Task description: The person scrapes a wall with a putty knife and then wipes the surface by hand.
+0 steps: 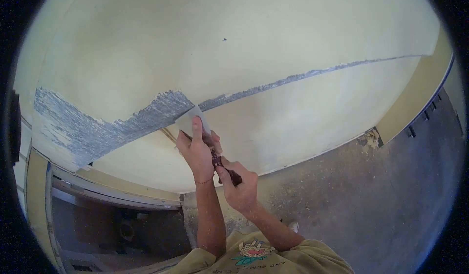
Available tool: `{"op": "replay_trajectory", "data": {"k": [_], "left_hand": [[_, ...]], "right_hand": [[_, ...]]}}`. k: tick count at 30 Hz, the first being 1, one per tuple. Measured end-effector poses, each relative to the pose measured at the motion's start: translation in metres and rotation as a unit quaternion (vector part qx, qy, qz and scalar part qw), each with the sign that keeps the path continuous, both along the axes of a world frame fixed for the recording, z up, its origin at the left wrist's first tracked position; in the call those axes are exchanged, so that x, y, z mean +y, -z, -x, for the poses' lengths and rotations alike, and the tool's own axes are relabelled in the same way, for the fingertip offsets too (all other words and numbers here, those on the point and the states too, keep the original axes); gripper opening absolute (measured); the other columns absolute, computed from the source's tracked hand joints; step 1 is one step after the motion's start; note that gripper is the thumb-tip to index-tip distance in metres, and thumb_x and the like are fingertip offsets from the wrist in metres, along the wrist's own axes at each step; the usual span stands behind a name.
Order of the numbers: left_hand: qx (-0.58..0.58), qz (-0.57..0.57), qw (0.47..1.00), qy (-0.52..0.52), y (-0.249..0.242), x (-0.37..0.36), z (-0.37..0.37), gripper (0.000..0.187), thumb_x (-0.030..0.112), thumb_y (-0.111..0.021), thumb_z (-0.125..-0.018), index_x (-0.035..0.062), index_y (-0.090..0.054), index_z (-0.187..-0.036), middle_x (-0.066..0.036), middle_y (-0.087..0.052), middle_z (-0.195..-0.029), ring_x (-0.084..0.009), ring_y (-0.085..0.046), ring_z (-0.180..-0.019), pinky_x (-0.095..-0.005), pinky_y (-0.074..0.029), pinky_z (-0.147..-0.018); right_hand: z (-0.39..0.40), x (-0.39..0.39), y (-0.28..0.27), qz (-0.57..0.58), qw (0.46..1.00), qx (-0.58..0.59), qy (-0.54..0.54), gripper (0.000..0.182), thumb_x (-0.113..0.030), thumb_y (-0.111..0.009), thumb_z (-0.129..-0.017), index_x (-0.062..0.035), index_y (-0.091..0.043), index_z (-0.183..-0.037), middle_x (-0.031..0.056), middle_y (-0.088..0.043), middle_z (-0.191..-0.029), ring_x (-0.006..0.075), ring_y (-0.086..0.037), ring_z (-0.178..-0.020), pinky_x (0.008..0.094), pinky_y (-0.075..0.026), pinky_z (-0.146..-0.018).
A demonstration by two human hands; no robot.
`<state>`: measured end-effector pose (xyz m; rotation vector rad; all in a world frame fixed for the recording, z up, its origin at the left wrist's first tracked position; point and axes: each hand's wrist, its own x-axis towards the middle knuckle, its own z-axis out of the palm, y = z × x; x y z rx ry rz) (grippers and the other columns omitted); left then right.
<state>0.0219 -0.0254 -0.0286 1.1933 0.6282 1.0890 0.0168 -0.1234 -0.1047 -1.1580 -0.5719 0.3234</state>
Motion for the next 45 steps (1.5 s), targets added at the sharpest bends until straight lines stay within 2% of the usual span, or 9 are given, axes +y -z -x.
{"op": "replay_trajectory", "data": {"k": [16,18,24,28,31,34,40,42,45], "left_hand": [[0.005,-0.020,0.999,-0.029,-0.003,0.005,-0.005,0.031,0.027,-0.056,-0.097,0.0014,-0.047,-0.082,-0.009,-0.053,-0.053,-0.0145,-0.046,-0.034,-0.0275,-0.034,-0.031],[-0.009,-0.028,0.999,-0.034,-0.005,0.006,-0.009,0.032,0.026,-0.056,-0.097,-0.0001,-0.048,-0.082,-0.008,-0.051,-0.052,-0.0143,-0.047,-0.035,-0.0271,-0.035,-0.031],[0.001,-0.047,0.999,-0.018,-0.020,0.005,-0.001,0.032,0.026,-0.056,-0.097,-0.0018,-0.050,-0.082,-0.006,-0.050,-0.051,-0.0139,-0.048,-0.037,-0.0271,-0.036,-0.033],[0.012,-0.123,0.989,-0.077,-0.042,0.008,-0.006,0.032,0.027,-0.056,-0.097,-0.0012,-0.051,-0.082,-0.007,-0.050,-0.050,-0.0138,-0.049,-0.037,-0.0273,-0.035,-0.033],[-0.022,-0.099,0.993,-0.066,-0.089,0.011,-0.001,0.031,0.027,-0.056,-0.096,0.0000,-0.051,-0.084,-0.007,-0.051,-0.052,-0.0146,-0.049,-0.037,-0.0272,-0.035,-0.033],[0.007,-0.051,0.993,-0.106,-0.054,0.010,0.004,0.032,0.031,-0.058,-0.096,0.0053,-0.050,-0.079,-0.006,-0.054,-0.055,-0.0137,-0.049,-0.039,-0.0266,-0.035,-0.033],[-0.003,-0.019,0.999,-0.032,-0.011,0.006,0.004,0.030,0.030,-0.057,-0.096,0.0028,-0.048,-0.088,-0.009,-0.055,-0.055,-0.0149,-0.049,-0.036,-0.0265,-0.036,-0.032],[0.004,-0.016,1.000,-0.022,-0.008,0.005,0.004,0.029,0.029,-0.056,-0.096,0.0027,-0.048,-0.089,-0.009,-0.055,-0.056,-0.0150,-0.049,-0.035,-0.0265,-0.036,-0.032],[0.005,-0.010,1.000,-0.009,0.002,0.003,0.003,0.027,0.027,-0.055,-0.097,0.0022,-0.047,-0.091,-0.010,-0.056,-0.056,-0.0152,-0.048,-0.035,-0.0263,-0.036,-0.032]], "right_hand": [[-0.004,0.012,0.007,-0.033,0.999,0.008,-0.005,0.015,0.000,-0.064,-0.089,0.0087,-0.064,-0.101,0.0078,-0.066,-0.070,0.0061,-0.058,-0.061,0.0231,-0.047,-0.052],[-0.008,0.012,0.002,-0.053,0.998,-0.037,-0.001,0.009,-0.002,-0.061,-0.091,0.0044,-0.061,-0.098,0.0050,-0.061,-0.063,0.0043,-0.050,-0.049,0.0212,-0.038,-0.042],[-0.004,0.021,-0.006,-0.096,0.995,-0.025,-0.011,0.010,0.000,-0.060,-0.092,0.0036,-0.061,-0.101,0.0039,-0.060,-0.063,0.0035,-0.049,-0.049,0.0212,-0.037,-0.042],[-0.007,0.030,-0.025,-0.112,0.993,-0.024,0.001,0.009,-0.001,-0.060,-0.092,0.0033,-0.062,-0.100,0.0031,-0.060,-0.064,0.0039,-0.050,-0.052,0.0213,-0.038,-0.044],[-0.019,0.038,-0.065,-0.114,0.987,-0.111,-0.009,0.010,0.000,-0.063,-0.090,0.0046,-0.063,-0.099,0.0032,-0.062,-0.072,0.0048,-0.054,-0.062,0.0208,-0.043,-0.052],[0.003,0.034,-0.035,-0.102,0.992,-0.068,0.011,0.013,0.002,-0.063,-0.089,0.0048,-0.063,-0.102,0.0046,-0.063,-0.074,0.0050,-0.055,-0.063,0.0206,-0.044,-0.053],[0.005,0.011,-0.007,-0.054,0.998,-0.008,-0.029,0.024,-0.001,-0.064,-0.088,0.0071,-0.061,-0.111,0.0082,-0.068,-0.081,0.0062,-0.057,-0.068,0.0224,-0.048,-0.060],[0.005,0.009,-0.006,-0.072,0.997,0.005,-0.029,0.023,-0.002,-0.059,-0.092,0.0031,-0.057,-0.114,0.0070,-0.065,-0.071,0.0035,-0.051,-0.053,0.0202,-0.039,-0.046],[0.003,0.005,0.001,-0.044,0.998,0.016,-0.040,0.028,-0.004,-0.059,-0.093,0.0023,-0.054,-0.120,0.0075,-0.065,-0.071,0.0026,-0.049,-0.051,0.0204,-0.037,-0.044]]}}
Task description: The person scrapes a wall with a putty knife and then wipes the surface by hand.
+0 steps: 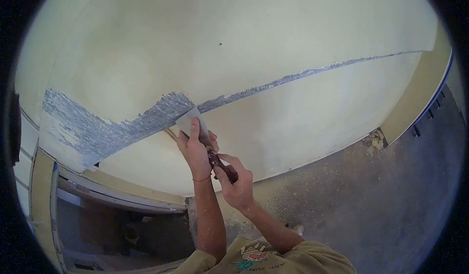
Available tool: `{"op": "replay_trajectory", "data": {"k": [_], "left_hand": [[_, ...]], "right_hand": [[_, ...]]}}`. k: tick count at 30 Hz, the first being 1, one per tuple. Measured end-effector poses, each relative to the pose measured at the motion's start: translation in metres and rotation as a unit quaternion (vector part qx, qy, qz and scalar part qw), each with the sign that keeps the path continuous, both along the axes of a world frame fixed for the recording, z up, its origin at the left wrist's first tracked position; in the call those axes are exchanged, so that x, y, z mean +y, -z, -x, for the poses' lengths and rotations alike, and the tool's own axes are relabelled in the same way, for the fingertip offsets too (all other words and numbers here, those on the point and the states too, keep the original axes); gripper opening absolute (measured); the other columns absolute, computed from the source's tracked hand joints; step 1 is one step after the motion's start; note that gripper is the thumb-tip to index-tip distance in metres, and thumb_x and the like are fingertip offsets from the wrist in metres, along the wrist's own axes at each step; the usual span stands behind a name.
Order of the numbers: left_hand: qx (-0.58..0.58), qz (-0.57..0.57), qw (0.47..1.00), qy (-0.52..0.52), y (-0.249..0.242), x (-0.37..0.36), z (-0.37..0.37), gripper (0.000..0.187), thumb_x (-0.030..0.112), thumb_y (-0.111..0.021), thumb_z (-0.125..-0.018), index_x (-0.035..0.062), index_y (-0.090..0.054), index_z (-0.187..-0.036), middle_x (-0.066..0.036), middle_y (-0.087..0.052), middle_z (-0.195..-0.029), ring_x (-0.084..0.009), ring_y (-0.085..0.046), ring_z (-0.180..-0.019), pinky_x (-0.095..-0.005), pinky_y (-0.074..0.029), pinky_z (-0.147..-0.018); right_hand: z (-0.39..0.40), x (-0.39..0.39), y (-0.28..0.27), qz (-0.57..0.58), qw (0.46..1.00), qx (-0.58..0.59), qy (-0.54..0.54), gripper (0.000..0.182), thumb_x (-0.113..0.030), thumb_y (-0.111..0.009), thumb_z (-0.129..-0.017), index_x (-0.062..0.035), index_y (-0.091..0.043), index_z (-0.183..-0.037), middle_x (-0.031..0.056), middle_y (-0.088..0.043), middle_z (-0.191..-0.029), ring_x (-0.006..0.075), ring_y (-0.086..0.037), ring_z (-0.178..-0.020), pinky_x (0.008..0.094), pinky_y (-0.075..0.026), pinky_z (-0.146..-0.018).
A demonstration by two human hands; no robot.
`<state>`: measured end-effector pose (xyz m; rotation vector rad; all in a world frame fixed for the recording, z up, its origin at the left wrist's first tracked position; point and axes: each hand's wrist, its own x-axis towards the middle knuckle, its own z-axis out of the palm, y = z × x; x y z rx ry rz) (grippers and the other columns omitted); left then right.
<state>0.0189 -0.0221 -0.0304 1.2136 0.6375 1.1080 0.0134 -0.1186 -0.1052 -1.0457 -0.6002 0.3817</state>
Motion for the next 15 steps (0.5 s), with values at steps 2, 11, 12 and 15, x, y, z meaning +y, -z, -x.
{"op": "replay_trajectory", "data": {"k": [2,11,12,15], "left_hand": [[-0.005,0.001,1.000,0.001,0.004,0.001,-0.002,0.026,0.026,-0.055,-0.097,0.0019,-0.047,-0.091,-0.010,-0.056,-0.056,-0.0152,-0.048,-0.035,-0.0263,-0.036,-0.032],[0.022,0.000,1.000,-0.011,-0.003,0.002,-0.002,0.029,0.024,-0.054,-0.098,-0.0006,-0.046,-0.086,-0.010,-0.052,-0.052,-0.0153,-0.046,-0.034,-0.0277,-0.036,-0.031],[0.013,-0.012,1.000,-0.010,-0.004,0.004,-0.004,0.030,0.025,-0.054,-0.098,-0.0007,-0.046,-0.086,-0.010,-0.051,-0.052,-0.0150,-0.046,-0.033,-0.0275,-0.035,-0.031],[-0.001,-0.024,1.000,-0.019,-0.013,0.000,-0.005,0.031,0.026,-0.055,-0.098,-0.0006,-0.046,-0.085,-0.009,-0.050,-0.051,-0.0145,-0.045,-0.034,-0.0274,-0.034,-0.031]], "right_hand": [[0.001,0.001,0.005,-0.006,1.000,-0.005,0.015,0.026,-0.003,-0.059,-0.093,0.0030,-0.056,-0.117,0.0073,-0.065,-0.070,0.0029,-0.049,-0.051,0.0206,-0.037,-0.043],[0.002,0.005,0.004,0.003,0.999,-0.016,0.047,0.016,0.001,-0.061,-0.090,0.0074,-0.063,-0.105,0.0070,-0.064,-0.070,0.0052,-0.054,-0.057,0.0217,-0.042,-0.049],[0.000,0.004,0.001,0.012,0.999,-0.004,0.036,0.019,0.002,-0.062,-0.089,0.0091,-0.063,-0.106,0.0080,-0.066,-0.073,0.0066,-0.057,-0.062,0.0225,-0.047,-0.054],[-0.006,0.007,-0.005,-0.004,0.999,0.038,0.004,0.018,0.003,-0.062,-0.089,0.0091,-0.063,-0.105,0.0075,-0.065,-0.072,0.0062,-0.057,-0.062,0.0225,-0.047,-0.053]]}}
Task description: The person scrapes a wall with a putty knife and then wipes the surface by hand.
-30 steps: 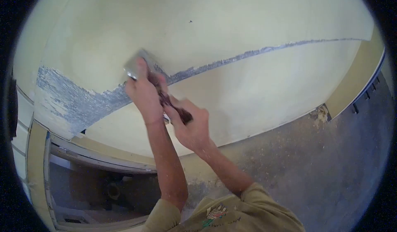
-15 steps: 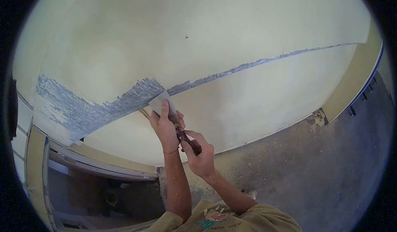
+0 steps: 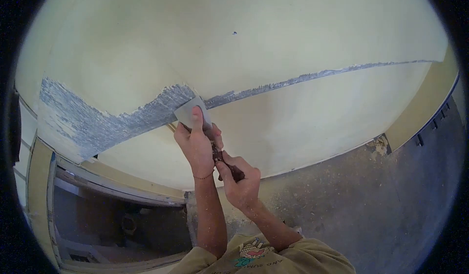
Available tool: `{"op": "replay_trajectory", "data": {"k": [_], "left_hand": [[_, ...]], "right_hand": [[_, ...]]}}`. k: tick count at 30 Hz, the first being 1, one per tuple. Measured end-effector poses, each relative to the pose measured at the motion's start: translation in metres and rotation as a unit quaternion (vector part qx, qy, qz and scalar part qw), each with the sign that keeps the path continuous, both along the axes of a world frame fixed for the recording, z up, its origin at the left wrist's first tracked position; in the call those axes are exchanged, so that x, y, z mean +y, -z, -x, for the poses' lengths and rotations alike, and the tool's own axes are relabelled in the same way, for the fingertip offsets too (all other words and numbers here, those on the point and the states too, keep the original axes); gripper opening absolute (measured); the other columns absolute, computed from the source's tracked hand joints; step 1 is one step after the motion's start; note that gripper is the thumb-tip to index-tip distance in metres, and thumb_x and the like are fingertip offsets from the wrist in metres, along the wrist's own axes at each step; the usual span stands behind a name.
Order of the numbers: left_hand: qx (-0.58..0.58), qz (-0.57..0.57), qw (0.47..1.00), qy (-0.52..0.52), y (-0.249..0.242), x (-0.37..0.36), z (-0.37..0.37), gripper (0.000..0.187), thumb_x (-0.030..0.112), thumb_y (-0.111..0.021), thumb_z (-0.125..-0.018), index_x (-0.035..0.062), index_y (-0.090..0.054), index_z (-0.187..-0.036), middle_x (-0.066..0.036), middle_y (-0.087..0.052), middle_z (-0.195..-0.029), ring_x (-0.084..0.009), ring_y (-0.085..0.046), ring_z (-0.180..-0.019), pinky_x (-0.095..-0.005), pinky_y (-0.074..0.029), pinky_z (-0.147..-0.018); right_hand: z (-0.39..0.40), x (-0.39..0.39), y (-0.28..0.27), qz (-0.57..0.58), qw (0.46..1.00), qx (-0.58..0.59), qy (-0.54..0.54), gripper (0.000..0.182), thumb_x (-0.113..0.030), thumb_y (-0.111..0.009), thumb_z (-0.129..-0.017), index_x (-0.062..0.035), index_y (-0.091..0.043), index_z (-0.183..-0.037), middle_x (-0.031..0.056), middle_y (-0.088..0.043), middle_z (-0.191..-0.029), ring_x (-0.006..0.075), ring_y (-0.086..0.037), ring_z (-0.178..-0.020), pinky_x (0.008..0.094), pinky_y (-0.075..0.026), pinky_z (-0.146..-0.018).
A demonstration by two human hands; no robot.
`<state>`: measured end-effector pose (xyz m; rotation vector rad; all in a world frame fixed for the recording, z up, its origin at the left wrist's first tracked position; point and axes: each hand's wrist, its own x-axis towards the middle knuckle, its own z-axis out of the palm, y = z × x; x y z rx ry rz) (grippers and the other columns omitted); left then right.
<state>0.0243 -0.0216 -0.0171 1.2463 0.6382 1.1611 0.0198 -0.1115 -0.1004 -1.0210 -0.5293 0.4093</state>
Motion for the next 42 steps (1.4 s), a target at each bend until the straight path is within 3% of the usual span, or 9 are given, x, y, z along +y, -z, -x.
{"op": "replay_trajectory", "data": {"k": [8,10,13,15,16,21,31,33,42], "left_hand": [[-0.021,-0.030,0.999,-0.014,-0.038,0.012,-0.005,0.034,0.029,-0.056,-0.097,0.0007,-0.048,-0.080,-0.008,-0.051,-0.051,-0.0141,-0.046,-0.034,-0.0275,-0.035,-0.032],[-0.009,-0.038,0.999,-0.012,-0.033,0.012,-0.002,0.037,0.032,-0.057,-0.096,0.0052,-0.045,-0.073,-0.007,-0.050,-0.051,-0.0131,-0.046,-0.035,-0.0256,-0.033,-0.031],[-0.026,-0.012,1.000,0.007,-0.032,0.007,-0.002,0.036,0.031,-0.057,-0.096,0.0056,-0.044,-0.075,-0.007,-0.051,-0.052,-0.0133,-0.047,-0.036,-0.0258,-0.034,-0.033],[-0.015,-0.001,1.000,0.005,-0.025,0.002,0.001,0.032,0.028,-0.055,-0.097,0.0031,-0.046,-0.081,-0.008,-0.052,-0.052,-0.0143,-0.047,-0.035,-0.0269,-0.035,-0.033],[-0.007,0.006,1.000,0.003,-0.021,0.001,0.001,0.028,0.026,-0.054,-0.098,0.0007,-0.047,-0.087,-0.010,-0.053,-0.053,-0.0154,-0.047,-0.035,-0.0280,-0.036,-0.033],[0.006,0.028,0.999,0.015,0.004,-0.001,0.006,0.028,0.028,-0.055,-0.097,0.0023,-0.047,-0.089,-0.010,-0.055,-0.056,-0.0155,-0.048,-0.036,-0.0269,-0.036,-0.034],[0.011,0.015,1.000,0.012,0.014,-0.011,-0.003,0.027,0.025,-0.054,-0.098,-0.0003,-0.047,-0.091,-0.011,-0.056,-0.056,-0.0155,-0.049,-0.036,-0.0270,-0.036,-0.033],[0.007,0.015,1.000,0.004,0.017,-0.012,-0.006,0.028,0.027,-0.055,-0.098,0.0013,-0.047,-0.090,-0.010,-0.055,-0.055,-0.0144,-0.048,-0.036,-0.0262,-0.035,-0.033],[0.028,0.018,0.999,-0.017,0.008,-0.007,-0.007,0.032,0.030,-0.057,-0.096,0.0023,-0.048,-0.085,-0.008,-0.053,-0.054,-0.0133,-0.046,-0.034,-0.0259,-0.034,-0.032]], "right_hand": [[-0.001,0.020,-0.027,-0.041,0.999,-0.028,0.019,0.017,0.001,-0.063,-0.089,0.0086,-0.063,-0.103,0.0074,-0.065,-0.071,0.0067,-0.057,-0.061,0.0235,-0.048,-0.054],[0.000,0.020,-0.027,-0.039,0.998,-0.041,0.033,0.017,0.000,-0.063,-0.089,0.0083,-0.063,-0.104,0.0073,-0.066,-0.072,0.0066,-0.057,-0.062,0.0236,-0.048,-0.054],[-0.002,0.012,-0.025,-0.006,0.996,-0.078,0.038,0.017,-0.001,-0.063,-0.089,0.0082,-0.063,-0.103,0.0079,-0.066,-0.073,0.0069,-0.058,-0.063,0.0234,-0.049,-0.057],[-0.002,0.009,-0.019,-0.047,0.996,-0.065,0.033,0.014,-0.001,-0.060,-0.091,0.0042,-0.061,-0.104,0.0064,-0.062,-0.067,0.0035,-0.049,-0.050,0.0206,-0.036,-0.042],[0.000,0.007,-0.016,-0.048,0.996,-0.066,0.033,0.014,-0.001,-0.060,-0.091,0.0042,-0.061,-0.104,0.0064,-0.062,-0.067,0.0035,-0.049,-0.050,0.0206,-0.036,-0.042],[0.010,-0.005,-0.003,-0.011,0.999,-0.034,0.013,0.020,-0.004,-0.058,-0.093,0.0037,-0.057,-0.112,0.0063,-0.063,-0.069,0.0033,-0.047,-0.048,0.0202,-0.034,-0.042],[0.001,-0.013,0.008,-0.009,0.996,-0.068,0.055,0.015,-0.005,-0.060,-0.093,0.0051,-0.061,-0.105,0.0043,-0.062,-0.066,0.0029,-0.047,-0.049,0.0205,-0.035,-0.043],[-0.003,-0.017,0.006,0.024,0.998,-0.040,0.035,0.016,-0.001,-0.063,-0.089,0.0091,-0.063,-0.102,0.0073,-0.064,-0.070,0.0060,-0.056,-0.061,0.0226,-0.045,-0.052],[-0.002,-0.011,0.003,0.033,0.999,-0.029,0.026,0.015,0.001,-0.065,-0.087,0.0085,-0.065,-0.100,0.0058,-0.063,-0.067,0.0038,-0.053,-0.059,0.0205,-0.043,-0.050]]}}
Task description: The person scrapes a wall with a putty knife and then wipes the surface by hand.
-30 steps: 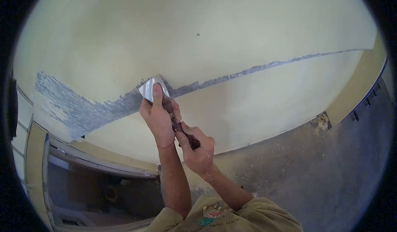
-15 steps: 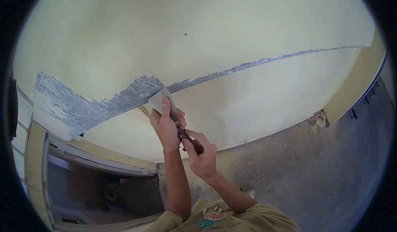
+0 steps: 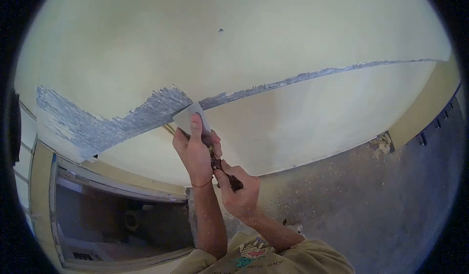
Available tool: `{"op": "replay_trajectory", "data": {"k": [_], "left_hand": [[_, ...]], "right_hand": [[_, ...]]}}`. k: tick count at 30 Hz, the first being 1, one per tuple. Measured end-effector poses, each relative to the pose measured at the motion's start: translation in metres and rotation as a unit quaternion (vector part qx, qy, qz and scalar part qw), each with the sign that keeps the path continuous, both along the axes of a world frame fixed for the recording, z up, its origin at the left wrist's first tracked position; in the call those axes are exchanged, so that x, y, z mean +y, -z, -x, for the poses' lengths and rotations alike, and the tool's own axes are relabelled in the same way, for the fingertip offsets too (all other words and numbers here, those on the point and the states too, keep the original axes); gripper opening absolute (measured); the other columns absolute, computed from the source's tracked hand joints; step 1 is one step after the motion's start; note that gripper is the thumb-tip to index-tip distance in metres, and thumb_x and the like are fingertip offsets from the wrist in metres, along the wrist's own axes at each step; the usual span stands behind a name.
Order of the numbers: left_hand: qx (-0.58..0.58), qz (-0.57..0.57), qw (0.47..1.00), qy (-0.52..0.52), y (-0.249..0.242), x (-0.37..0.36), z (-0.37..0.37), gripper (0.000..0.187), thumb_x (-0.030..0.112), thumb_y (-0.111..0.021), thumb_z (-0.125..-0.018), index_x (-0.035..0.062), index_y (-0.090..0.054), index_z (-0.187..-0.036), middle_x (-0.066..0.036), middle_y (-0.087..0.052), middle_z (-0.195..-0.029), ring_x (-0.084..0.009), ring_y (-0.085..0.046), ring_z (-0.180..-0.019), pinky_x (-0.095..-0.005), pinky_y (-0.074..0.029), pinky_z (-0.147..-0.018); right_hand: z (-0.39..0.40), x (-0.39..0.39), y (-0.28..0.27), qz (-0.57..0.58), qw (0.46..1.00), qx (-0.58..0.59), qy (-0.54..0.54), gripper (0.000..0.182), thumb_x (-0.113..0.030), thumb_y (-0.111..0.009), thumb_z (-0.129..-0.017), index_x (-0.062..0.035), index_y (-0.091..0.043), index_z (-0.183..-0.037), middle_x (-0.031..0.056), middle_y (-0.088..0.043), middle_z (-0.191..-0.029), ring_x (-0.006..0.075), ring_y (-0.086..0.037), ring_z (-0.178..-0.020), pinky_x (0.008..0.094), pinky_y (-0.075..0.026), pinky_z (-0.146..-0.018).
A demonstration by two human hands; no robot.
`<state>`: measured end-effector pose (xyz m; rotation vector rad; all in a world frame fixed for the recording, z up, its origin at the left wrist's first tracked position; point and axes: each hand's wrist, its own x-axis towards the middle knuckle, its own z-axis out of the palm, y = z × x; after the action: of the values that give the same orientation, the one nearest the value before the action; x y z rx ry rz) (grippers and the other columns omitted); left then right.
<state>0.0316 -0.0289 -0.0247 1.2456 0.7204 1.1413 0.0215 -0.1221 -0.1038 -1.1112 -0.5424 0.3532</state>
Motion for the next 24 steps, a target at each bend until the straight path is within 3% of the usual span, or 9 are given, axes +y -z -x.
{"op": "replay_trajectory", "data": {"k": [10,14,17,19,24], "left_hand": [[-0.017,-0.024,0.999,-0.020,-0.036,0.005,0.000,0.031,0.028,-0.057,-0.097,-0.0008,-0.048,-0.088,-0.010,-0.054,-0.053,-0.0145,-0.047,-0.034,-0.0272,-0.034,-0.032],[-0.025,-0.044,0.999,0.013,-0.039,0.008,0.003,0.031,0.028,-0.057,-0.096,-0.0011,-0.049,-0.090,-0.010,-0.054,-0.053,-0.0149,-0.048,-0.035,-0.0272,-0.035,-0.032],[-0.021,-0.039,0.999,0.011,-0.036,0.003,0.001,0.030,0.028,-0.055,-0.097,-0.0010,-0.049,-0.091,-0.011,-0.054,-0.054,-0.0154,-0.049,-0.035,-0.0269,-0.035,-0.033],[-0.023,-0.023,0.999,0.003,-0.026,-0.003,0.003,0.029,0.029,-0.056,-0.097,0.0039,-0.048,-0.084,-0.008,-0.053,-0.053,-0.0140,-0.048,-0.035,-0.0261,-0.034,-0.032],[-0.013,0.010,1.000,0.017,-0.003,-0.002,0.005,0.028,0.027,-0.054,-0.098,0.0016,-0.048,-0.088,-0.010,-0.054,-0.054,-0.0149,-0.048,-0.035,-0.0269,-0.035,-0.032]], "right_hand": [[0.002,0.019,-0.016,-0.057,0.997,-0.029,0.034,0.014,0.002,-0.066,-0.086,0.0084,-0.064,-0.098,0.0068,-0.064,-0.068,0.0046,-0.055,-0.061,0.0217,-0.045,-0.052],[-0.005,0.019,-0.025,-0.069,0.993,-0.088,0.030,0.013,0.001,-0.064,-0.089,0.0056,-0.063,-0.101,0.0039,-0.062,-0.068,0.0050,-0.054,-0.056,0.0209,-0.041,-0.047],[-0.005,0.013,-0.025,-0.081,0.993,-0.076,0.036,0.014,0.001,-0.064,-0.089,0.0062,-0.062,-0.102,0.0040,-0.062,-0.067,0.0052,-0.054,-0.057,0.0209,-0.042,-0.049],[0.000,0.004,-0.018,-0.068,0.996,-0.055,0.017,0.014,0.001,-0.063,-0.089,0.0069,-0.062,-0.102,0.0046,-0.063,-0.069,0.0053,-0.054,-0.058,0.0211,-0.043,-0.050],[0.004,-0.003,-0.005,-0.046,0.998,-0.044,0.024,0.014,0.001,-0.063,-0.090,0.0074,-0.062,-0.102,0.0054,-0.063,-0.072,0.0058,-0.055,-0.060,0.0214,-0.044,-0.051]]}}
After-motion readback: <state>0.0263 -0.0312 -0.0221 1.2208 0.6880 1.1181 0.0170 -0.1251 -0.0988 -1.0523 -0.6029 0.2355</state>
